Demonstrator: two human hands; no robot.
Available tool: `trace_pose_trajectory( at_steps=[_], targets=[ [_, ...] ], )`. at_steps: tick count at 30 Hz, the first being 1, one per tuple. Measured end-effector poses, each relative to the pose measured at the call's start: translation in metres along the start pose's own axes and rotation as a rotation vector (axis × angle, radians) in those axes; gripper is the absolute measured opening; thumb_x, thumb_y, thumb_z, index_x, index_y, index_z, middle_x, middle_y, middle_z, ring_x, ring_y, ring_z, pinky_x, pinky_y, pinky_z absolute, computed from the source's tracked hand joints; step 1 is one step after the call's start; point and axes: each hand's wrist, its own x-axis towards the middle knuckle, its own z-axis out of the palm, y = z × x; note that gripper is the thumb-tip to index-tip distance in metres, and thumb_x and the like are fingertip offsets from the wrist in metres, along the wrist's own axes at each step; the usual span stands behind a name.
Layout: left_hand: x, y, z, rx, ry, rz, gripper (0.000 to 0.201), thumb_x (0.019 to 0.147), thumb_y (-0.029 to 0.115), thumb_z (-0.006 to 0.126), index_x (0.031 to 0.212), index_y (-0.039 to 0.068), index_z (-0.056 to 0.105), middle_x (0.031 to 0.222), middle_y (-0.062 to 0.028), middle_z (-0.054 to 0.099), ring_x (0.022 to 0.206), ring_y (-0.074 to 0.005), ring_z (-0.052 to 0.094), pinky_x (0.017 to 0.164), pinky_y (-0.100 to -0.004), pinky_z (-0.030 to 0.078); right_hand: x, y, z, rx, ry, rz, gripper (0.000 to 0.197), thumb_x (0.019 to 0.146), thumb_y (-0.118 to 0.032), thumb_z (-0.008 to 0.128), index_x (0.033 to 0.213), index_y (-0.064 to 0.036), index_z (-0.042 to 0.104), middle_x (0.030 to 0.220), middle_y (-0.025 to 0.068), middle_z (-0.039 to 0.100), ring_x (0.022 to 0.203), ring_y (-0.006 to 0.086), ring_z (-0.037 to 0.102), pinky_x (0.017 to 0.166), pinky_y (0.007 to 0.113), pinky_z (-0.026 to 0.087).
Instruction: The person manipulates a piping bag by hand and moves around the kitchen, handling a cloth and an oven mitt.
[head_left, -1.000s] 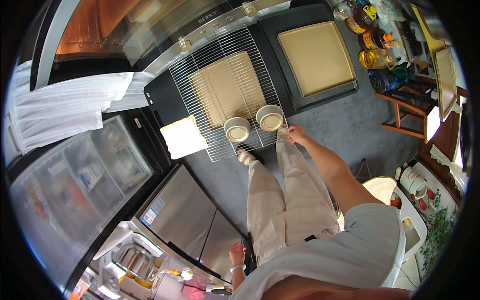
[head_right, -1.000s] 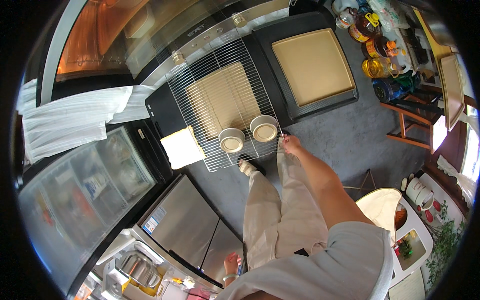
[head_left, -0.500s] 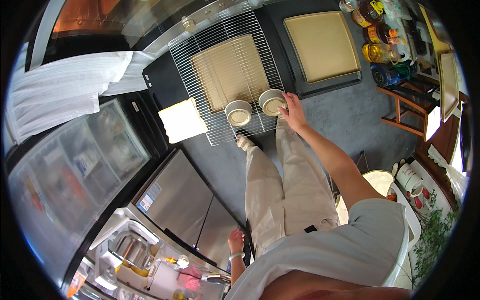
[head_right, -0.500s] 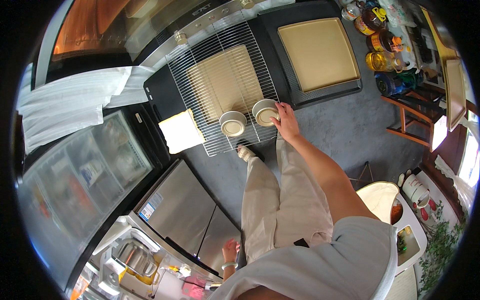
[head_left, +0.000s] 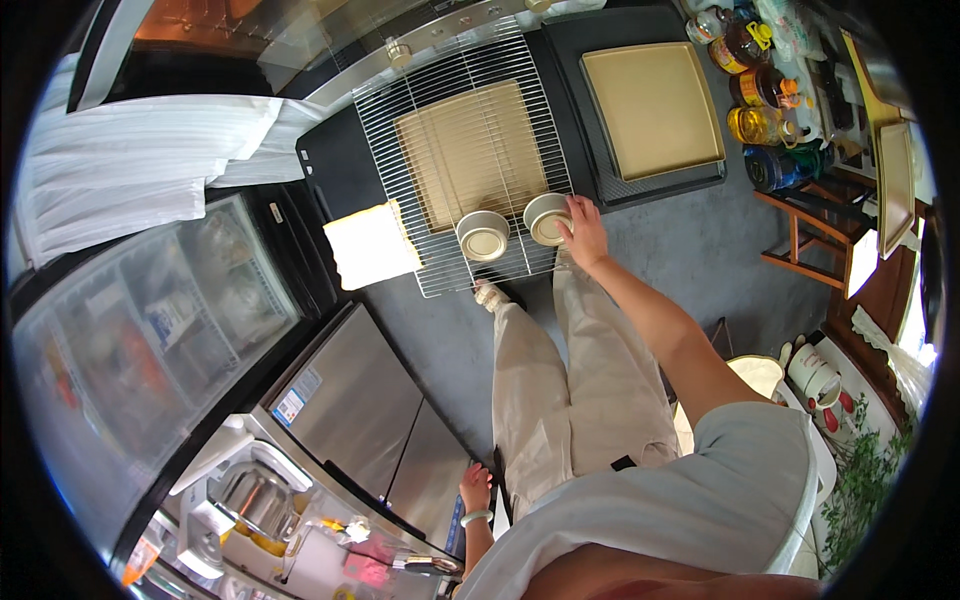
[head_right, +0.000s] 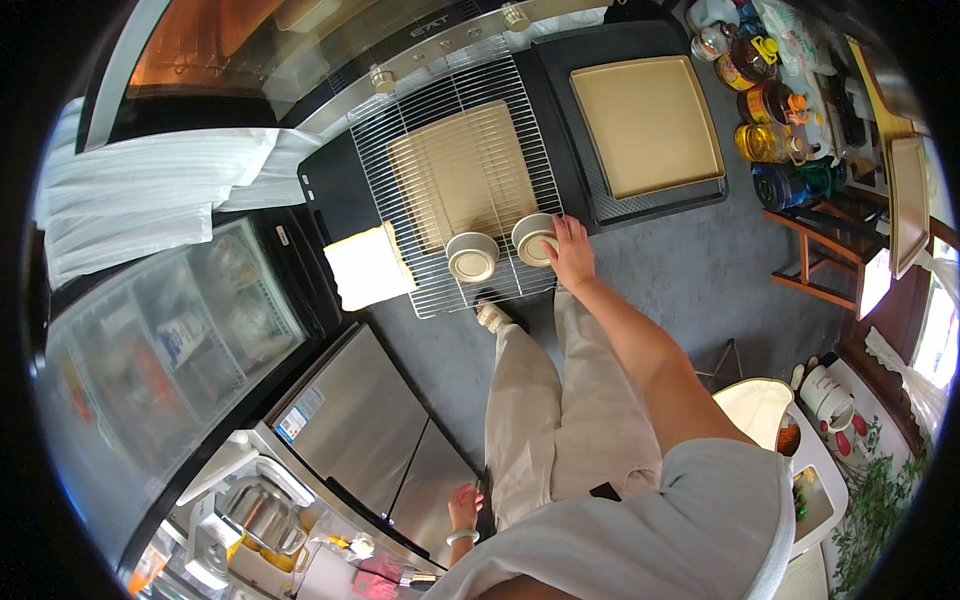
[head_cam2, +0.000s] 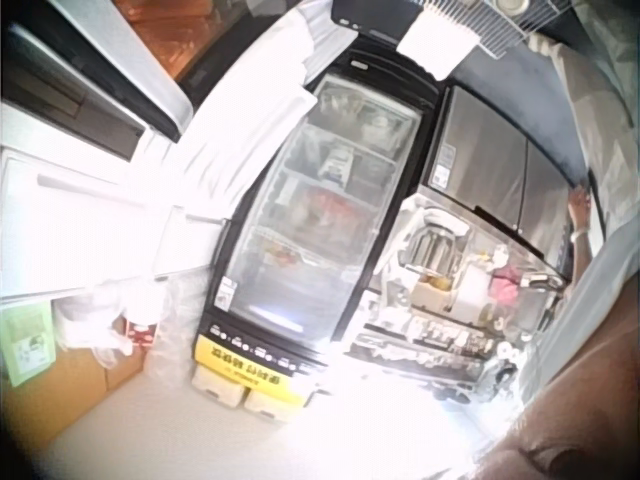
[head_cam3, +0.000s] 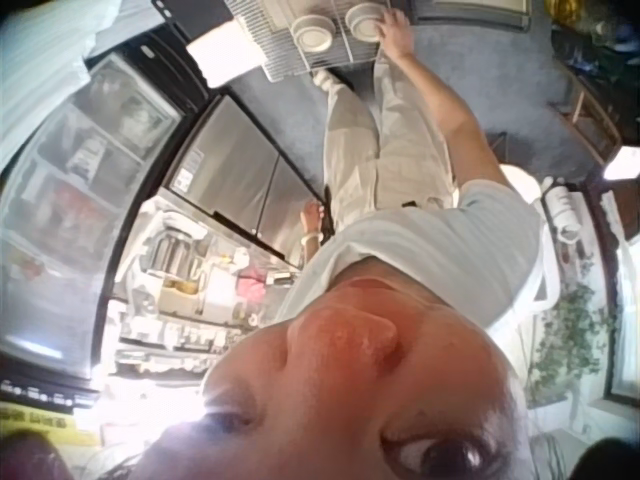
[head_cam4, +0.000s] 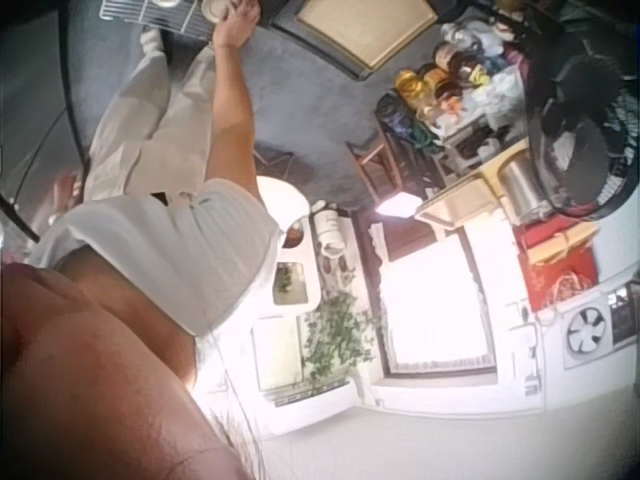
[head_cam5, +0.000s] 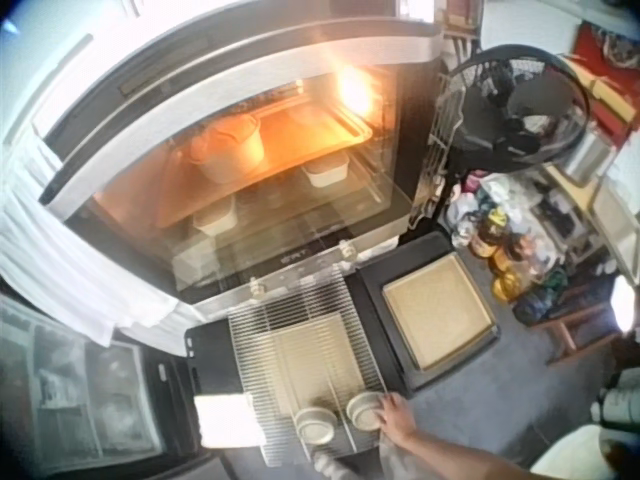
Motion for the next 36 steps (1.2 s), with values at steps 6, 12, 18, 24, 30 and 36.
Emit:
trace_pose_trajectory(
  at_steps=[6,12,18,24,30,36],
  targets=[
    [-0.003,-0.001,-0.005,0.006,0.012,0.018,0.028,0.080,0.009,0.058,0.105,-0.003,0.055,0.082,-0.0083,0.063,0.069,-0.0126,0.060,0.054,-0.0223,0.047,-0.006,-0.006,0.012,-0.012,-0.122,-0.045,0.059,0.077,-0.021,0.063,0.126,-0.0017,0.036,0.127,0.0193,0.037,0.114,0.0352,0.039,0.094,0.040,0.037],
    [0.001,-0.005,-0.005,-0.006,0.001,0.021,0.027,0.080,0.008,0.058,0.105,-0.003,0.055,0.081,-0.0076,0.063,0.067,-0.0128,0.060,0.053,-0.0224,0.047,-0.007,-0.019,0.011,-0.078,-0.108,-0.009,0.069,0.072,-0.026,0.068,0.128,-0.0054,0.034,0.132,0.0188,0.032,0.119,0.0367,0.034,0.095,0.044,0.034],
    [0.005,-0.008,-0.011,-0.022,0.008,0.018,0.027,0.080,0.009,0.059,0.104,-0.002,0.055,0.081,-0.0077,0.063,0.067,-0.0130,0.061,0.053,-0.0225,0.048,-0.008,-0.029,0.013,-0.142,-0.148,0.036,0.079,0.066,-0.028,0.072,0.130,-0.0078,0.031,0.135,0.0178,0.028,0.122,0.0371,0.030,0.097,0.048,0.030],
    [0.005,-0.004,-0.015,0.025,0.054,0.081,0.026,0.081,0.009,0.058,0.104,-0.002,0.055,0.079,-0.0075,0.063,0.067,-0.0120,0.061,0.052,-0.0219,0.047,-0.016,-0.020,-0.001,-0.129,-0.050,0.106,0.076,0.067,-0.027,0.071,0.129,-0.0087,0.032,0.134,0.0176,0.029,0.122,0.0370,0.029,0.096,0.048,0.030],
    [0.003,0.012,-0.029,0.132,0.185,0.221,0.033,0.075,0.012,0.060,0.104,-0.004,0.055,0.081,-0.0118,0.063,0.071,-0.0185,0.062,0.064,-0.0295,0.049,-0.069,0.041,-0.022,-0.184,-0.124,0.332,0.063,0.070,-0.028,0.068,0.124,-0.0091,0.040,0.130,0.0170,0.033,0.120,0.0333,0.033,0.092,0.045,0.036],
    [0.031,0.004,-0.058,0.379,0.351,0.427,0.050,0.067,0.016,0.063,0.110,-0.005,0.050,0.099,-0.0198,0.058,0.095,-0.0338,0.054,0.085,-0.0405,0.044,-0.141,0.081,-0.076,-0.337,-0.234,0.551,0.051,0.070,-0.012,0.062,0.119,-0.0099,0.046,0.125,0.0150,0.038,0.119,0.0327,0.034,0.090,0.043,0.039]
  ],
)
